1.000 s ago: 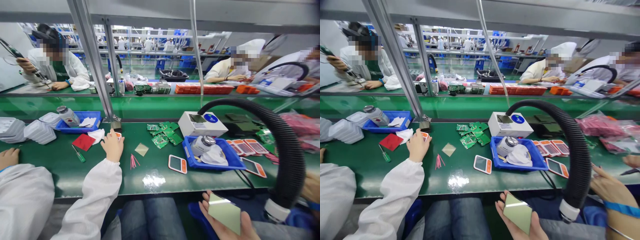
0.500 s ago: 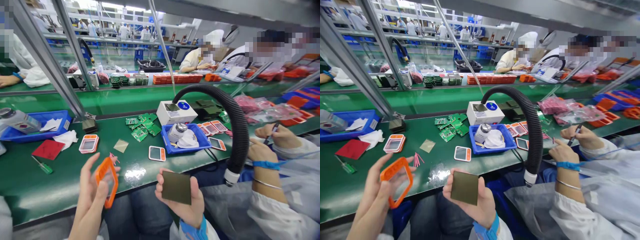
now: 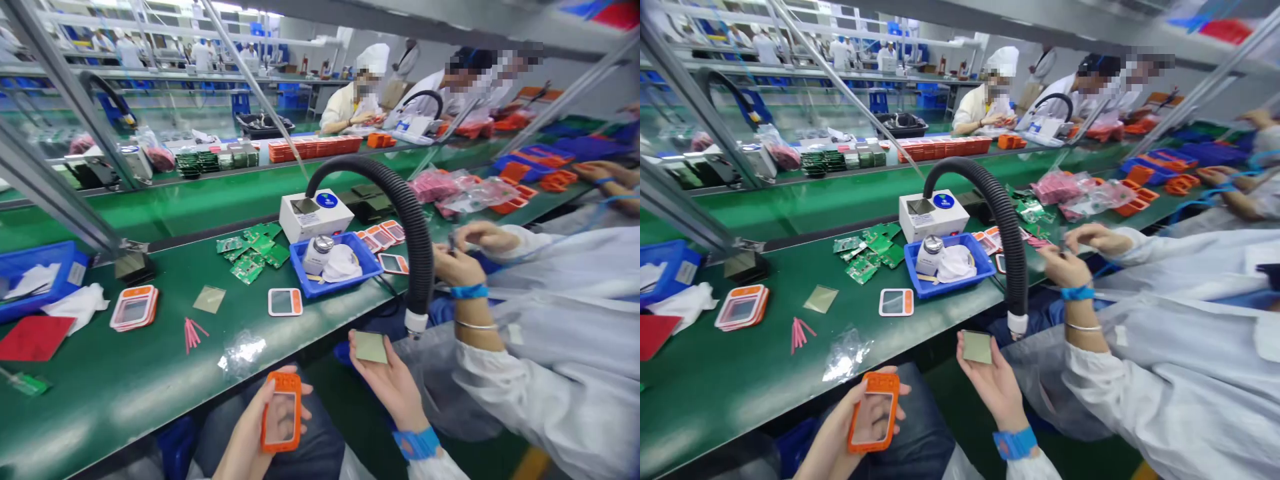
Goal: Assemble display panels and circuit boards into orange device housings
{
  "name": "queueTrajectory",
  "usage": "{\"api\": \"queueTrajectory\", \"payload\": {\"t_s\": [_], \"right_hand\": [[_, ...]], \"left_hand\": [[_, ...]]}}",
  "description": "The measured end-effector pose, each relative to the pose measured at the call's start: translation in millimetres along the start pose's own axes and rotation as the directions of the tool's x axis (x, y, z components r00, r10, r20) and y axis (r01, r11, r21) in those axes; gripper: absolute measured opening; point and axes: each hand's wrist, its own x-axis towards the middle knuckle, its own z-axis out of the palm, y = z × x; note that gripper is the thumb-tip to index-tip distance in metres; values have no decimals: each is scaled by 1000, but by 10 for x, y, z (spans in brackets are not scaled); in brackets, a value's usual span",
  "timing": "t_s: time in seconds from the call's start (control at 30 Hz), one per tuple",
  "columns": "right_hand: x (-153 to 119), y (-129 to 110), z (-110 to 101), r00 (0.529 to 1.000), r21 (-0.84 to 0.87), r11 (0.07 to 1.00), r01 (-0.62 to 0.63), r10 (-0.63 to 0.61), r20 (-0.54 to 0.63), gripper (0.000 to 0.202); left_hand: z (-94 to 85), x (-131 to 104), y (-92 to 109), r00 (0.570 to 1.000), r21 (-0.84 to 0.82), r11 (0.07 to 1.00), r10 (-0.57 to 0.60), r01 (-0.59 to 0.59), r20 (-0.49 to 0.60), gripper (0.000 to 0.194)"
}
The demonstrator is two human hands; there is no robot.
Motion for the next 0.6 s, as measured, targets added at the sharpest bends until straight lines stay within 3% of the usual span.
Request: {"api": "queueTrajectory", "payload": {"t_s": [0.1, 0.2, 0.47, 0.6], "right_hand": [[-170, -312, -283, 985, 26, 989, 147, -144, -91, 50], [-261, -463, -389, 968, 36, 976, 214, -207, -145, 50], [-162, -445, -305, 973, 93, 980, 174, -157, -172, 47], [-254, -431, -290, 975, 134, 976, 170, -147, -165, 51]], "left_hand": [[151, 123, -121, 997, -17, 997, -72, 72, 25, 46], [247, 227, -225, 993, -19, 993, -114, 114, 34, 39], [259, 286, -401, 987, 17, 989, -146, 146, 64, 36], [329, 559, -505, 968, -87, 964, -250, 250, 10, 36]]}}
